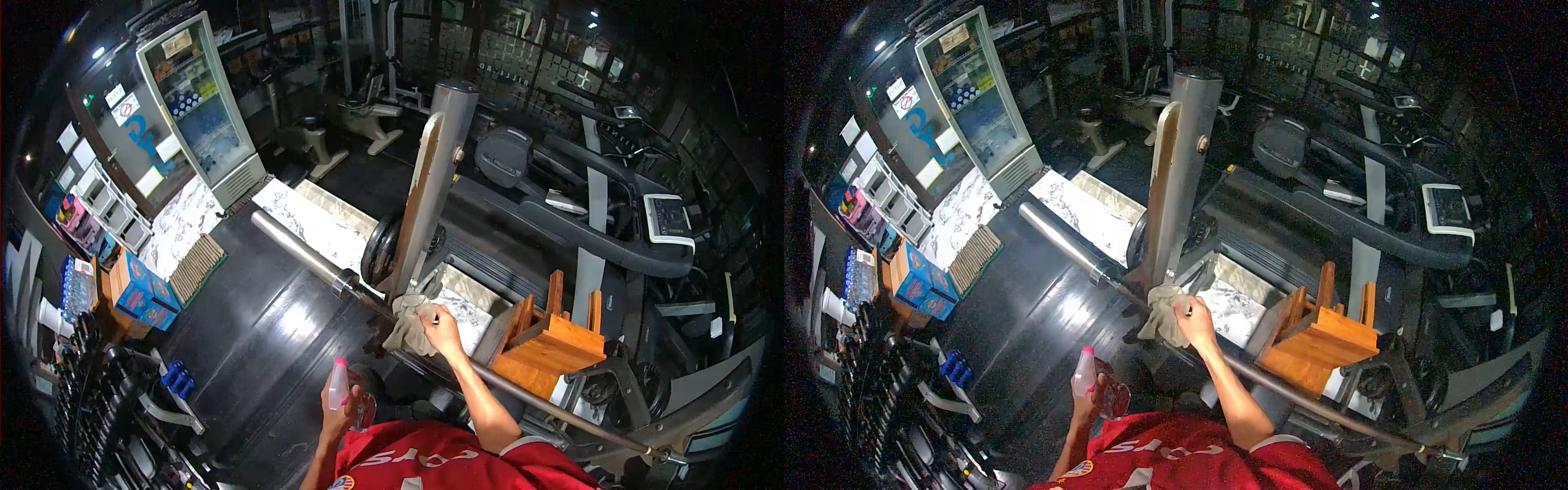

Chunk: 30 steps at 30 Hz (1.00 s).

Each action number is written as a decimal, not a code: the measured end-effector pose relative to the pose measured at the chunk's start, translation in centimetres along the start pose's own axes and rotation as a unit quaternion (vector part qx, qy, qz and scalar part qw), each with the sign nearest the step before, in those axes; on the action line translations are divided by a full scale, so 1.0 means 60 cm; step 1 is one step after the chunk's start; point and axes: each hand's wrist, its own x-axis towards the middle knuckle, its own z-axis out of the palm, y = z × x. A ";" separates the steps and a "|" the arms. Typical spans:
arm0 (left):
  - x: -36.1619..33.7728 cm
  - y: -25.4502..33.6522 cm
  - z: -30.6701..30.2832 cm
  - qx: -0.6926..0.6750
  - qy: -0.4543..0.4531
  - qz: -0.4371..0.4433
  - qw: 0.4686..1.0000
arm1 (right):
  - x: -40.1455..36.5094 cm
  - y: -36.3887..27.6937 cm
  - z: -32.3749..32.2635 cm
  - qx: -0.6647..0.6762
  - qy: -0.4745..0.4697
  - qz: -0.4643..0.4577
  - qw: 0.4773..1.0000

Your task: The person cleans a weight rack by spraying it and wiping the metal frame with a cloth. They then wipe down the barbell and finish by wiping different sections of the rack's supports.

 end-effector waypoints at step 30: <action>0.015 -0.014 0.016 -0.002 -0.088 -0.023 0.996 | -0.018 -0.061 -0.026 -0.010 -0.106 -0.029 0.994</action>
